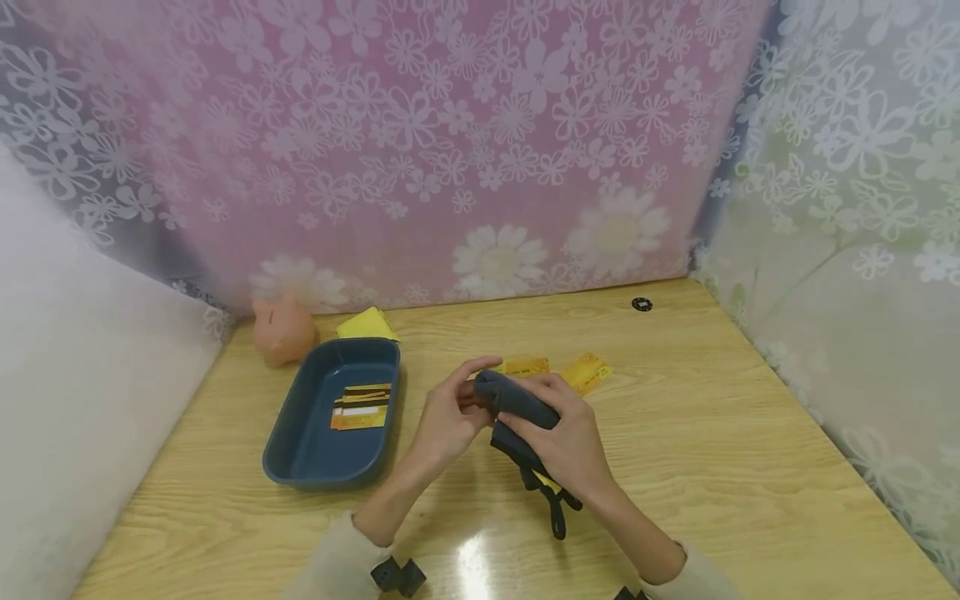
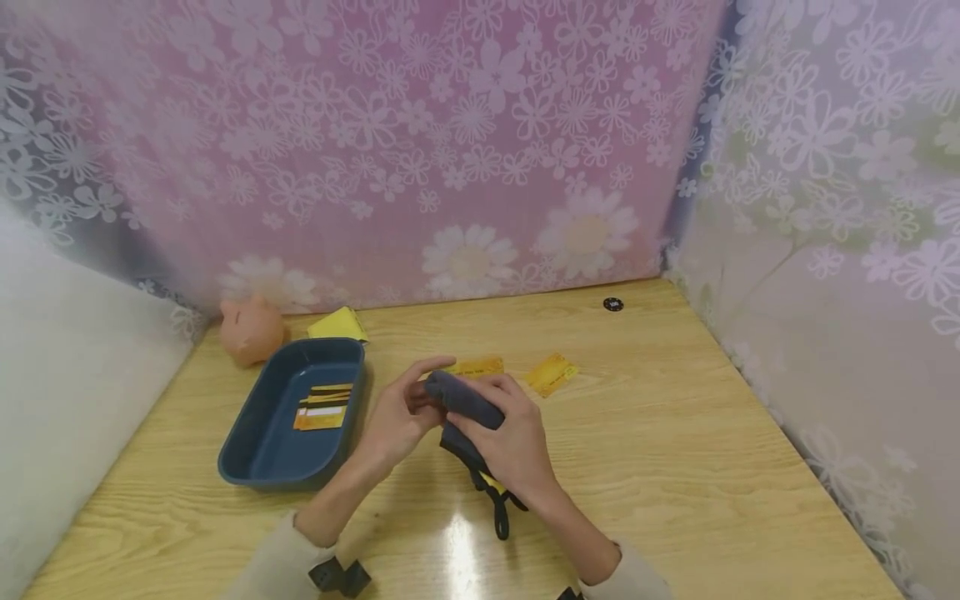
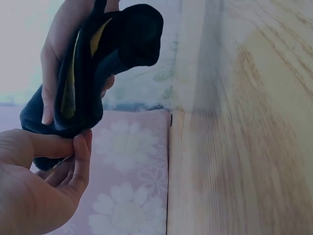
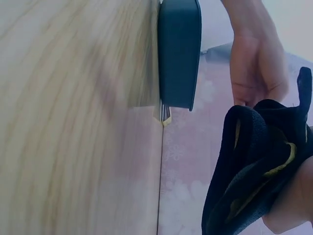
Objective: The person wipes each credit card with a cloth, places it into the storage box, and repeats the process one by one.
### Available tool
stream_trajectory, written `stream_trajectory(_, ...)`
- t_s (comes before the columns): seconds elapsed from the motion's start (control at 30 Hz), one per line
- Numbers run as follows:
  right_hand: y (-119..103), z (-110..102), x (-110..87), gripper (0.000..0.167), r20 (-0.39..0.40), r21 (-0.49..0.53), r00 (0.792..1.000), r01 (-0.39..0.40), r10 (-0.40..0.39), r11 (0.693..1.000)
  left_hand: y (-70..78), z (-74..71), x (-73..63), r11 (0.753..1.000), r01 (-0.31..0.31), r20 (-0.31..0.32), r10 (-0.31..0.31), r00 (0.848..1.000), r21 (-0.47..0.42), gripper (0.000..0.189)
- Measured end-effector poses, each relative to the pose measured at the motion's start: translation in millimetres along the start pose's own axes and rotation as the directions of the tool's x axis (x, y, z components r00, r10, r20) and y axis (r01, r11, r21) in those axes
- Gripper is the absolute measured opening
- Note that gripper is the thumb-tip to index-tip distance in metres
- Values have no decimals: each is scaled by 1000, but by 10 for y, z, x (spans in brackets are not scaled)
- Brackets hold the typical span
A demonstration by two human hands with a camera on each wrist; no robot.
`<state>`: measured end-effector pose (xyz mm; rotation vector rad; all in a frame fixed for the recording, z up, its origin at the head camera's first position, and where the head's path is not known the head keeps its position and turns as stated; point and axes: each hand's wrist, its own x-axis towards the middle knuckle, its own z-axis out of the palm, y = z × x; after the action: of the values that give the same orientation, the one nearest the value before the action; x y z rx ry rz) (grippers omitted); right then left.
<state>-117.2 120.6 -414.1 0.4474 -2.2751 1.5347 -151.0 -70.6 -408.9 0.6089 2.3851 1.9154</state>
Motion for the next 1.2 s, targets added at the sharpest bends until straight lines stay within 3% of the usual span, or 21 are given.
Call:
stream_trajectory(0.13,46,-58,22,46,-28,-24,1000,-5,5,1000,11,1,-10,1000,-5,4,5,1000,10,64)
stream_trajectory(0.37,132,-290,89,47,-84,-70,996,-44,38,997,46,-40,-25,997,31,-13,-32,999,-72,66)
stream_trajectory(0.6,225,-557,151,46,-164,-88,973,-178,162,980,40,-77,-3,989,3,-1,-3,1000,-145,60)
stream_trajectory(0.77,243,-675,171,49,-195,-81,956,-240,221,967,32,-123,12,993,-28,-7,28,1000,-117,53)
stream_trajectory(0.97,236,-715,170,49,-180,-34,955,-245,235,969,34,-156,20,996,-23,-84,15,996,-84,54)
stream_trajectory(1.1,234,-711,156,48,-165,-2,956,-247,244,969,35,-149,25,998,2,-171,-13,985,-62,32)
stream_trajectory(1.2,231,-699,151,48,-158,18,956,-246,245,969,36,-142,32,996,-25,-208,7,978,-83,16)
